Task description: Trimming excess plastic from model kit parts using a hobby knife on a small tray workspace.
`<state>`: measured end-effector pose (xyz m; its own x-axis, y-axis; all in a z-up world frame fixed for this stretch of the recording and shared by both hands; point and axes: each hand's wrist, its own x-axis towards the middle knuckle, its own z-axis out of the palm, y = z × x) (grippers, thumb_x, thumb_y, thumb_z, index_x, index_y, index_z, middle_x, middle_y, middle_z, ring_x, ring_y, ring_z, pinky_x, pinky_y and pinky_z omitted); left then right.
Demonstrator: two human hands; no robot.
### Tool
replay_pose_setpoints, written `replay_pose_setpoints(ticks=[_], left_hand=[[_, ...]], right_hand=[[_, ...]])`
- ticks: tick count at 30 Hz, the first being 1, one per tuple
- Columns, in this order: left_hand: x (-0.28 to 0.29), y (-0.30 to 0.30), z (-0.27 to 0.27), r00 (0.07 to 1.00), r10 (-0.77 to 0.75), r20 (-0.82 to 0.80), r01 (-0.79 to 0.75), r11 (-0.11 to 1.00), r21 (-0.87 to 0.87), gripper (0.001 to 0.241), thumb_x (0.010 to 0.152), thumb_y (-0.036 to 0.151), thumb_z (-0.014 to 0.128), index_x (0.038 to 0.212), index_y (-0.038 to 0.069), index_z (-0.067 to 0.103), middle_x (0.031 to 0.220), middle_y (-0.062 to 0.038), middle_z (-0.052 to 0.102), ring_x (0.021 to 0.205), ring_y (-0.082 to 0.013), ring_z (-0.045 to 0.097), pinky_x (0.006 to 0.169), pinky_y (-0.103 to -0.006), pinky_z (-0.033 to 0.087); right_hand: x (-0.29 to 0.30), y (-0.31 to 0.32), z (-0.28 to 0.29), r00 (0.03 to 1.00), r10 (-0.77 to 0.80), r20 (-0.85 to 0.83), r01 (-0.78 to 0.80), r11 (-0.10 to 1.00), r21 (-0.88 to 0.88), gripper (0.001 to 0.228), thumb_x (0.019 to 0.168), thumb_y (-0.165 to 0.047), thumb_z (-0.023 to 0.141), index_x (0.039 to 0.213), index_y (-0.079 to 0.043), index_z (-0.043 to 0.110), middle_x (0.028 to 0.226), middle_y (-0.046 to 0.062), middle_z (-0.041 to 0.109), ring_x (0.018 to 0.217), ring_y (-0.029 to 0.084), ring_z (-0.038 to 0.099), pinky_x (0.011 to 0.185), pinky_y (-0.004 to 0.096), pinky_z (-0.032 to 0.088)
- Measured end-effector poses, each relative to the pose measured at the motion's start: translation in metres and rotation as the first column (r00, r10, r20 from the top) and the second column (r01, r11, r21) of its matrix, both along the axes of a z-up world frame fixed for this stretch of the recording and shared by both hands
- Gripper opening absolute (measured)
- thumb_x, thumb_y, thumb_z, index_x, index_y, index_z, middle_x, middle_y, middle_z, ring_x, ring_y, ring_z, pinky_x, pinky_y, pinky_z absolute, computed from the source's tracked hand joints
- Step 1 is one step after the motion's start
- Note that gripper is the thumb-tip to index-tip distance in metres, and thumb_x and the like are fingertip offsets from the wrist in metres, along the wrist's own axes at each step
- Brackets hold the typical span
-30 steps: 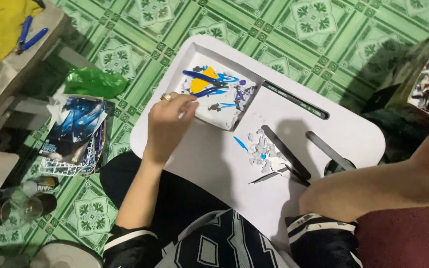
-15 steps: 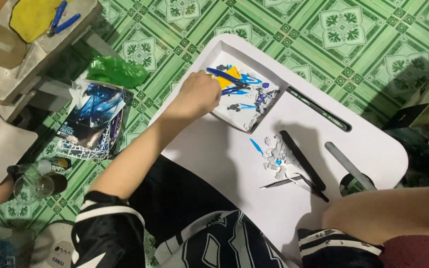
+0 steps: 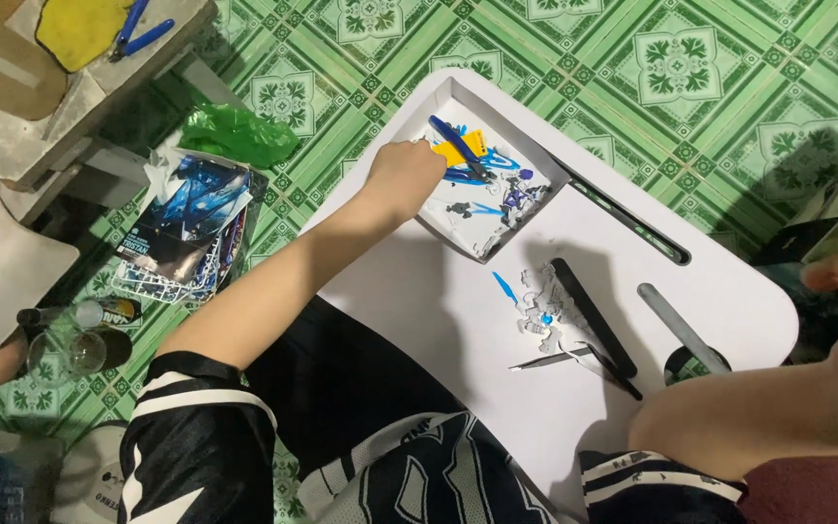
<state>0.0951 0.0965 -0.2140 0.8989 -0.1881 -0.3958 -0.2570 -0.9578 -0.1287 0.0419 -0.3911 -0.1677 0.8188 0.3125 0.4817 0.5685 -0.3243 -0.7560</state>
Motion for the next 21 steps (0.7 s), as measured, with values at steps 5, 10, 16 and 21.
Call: replay_pose_setpoints(ticks=[5, 10, 16, 21], left_hand=[[-0.002, 0.005, 0.001, 0.999, 0.039, 0.006, -0.039, 0.998, -0.057, 0.028, 0.074, -0.013, 0.05, 0.084, 0.011, 0.061, 0.081, -0.008, 0.059, 0.075, -0.0292, 0.06, 0.057, -0.0398, 0.051], [-0.012, 0.008, 0.047, 0.981, 0.188, 0.04, -0.166, 0.933, -0.319, 0.026, 0.067, -0.009, 0.04, 0.078, 0.002, 0.062, 0.076, -0.017, 0.058, 0.066, -0.0358, 0.059, 0.052, -0.0454, 0.047], [-0.053, -0.005, 0.135, 0.971, 0.24, -0.01, -0.133, 0.506, -0.852, 0.024, 0.076, 0.008, 0.058, 0.094, 0.005, 0.074, 0.095, -0.006, 0.075, 0.087, -0.0126, 0.069, 0.086, -0.0286, 0.052], [-0.097, -0.044, 0.198, 0.982, 0.184, -0.037, -0.098, 0.335, -0.937, 0.026, 0.087, 0.01, 0.057, 0.11, 0.004, 0.066, 0.108, -0.012, 0.072, 0.09, -0.0195, 0.073, 0.086, -0.0305, 0.059]], right_hand=[[0.003, 0.048, 0.04, 0.956, 0.183, 0.231, -0.193, 0.981, 0.024, 0.052, 0.108, -0.047, 0.029, 0.15, -0.017, 0.034, 0.138, 0.017, 0.045, 0.094, 0.029, 0.056, 0.079, 0.041, 0.056], [-0.005, 0.069, 0.05, 1.0, -0.019, 0.005, 0.018, 0.99, 0.138, 0.05, 0.119, -0.033, 0.02, 0.145, 0.004, 0.041, 0.095, 0.024, 0.055, 0.081, 0.031, 0.059, 0.085, 0.035, 0.05], [0.001, 0.111, 0.094, 0.965, 0.254, -0.062, -0.236, 0.949, 0.211, 0.058, 0.106, -0.057, 0.032, 0.133, -0.008, 0.048, 0.099, 0.011, 0.066, 0.076, 0.022, 0.073, 0.067, 0.03, 0.068], [-0.016, 0.192, 0.159, 0.945, 0.295, 0.139, -0.267, 0.945, -0.188, 0.025, 0.091, -0.011, 0.054, 0.107, 0.005, 0.065, 0.088, 0.015, 0.072, 0.075, 0.02, 0.071, 0.069, 0.027, 0.057]])
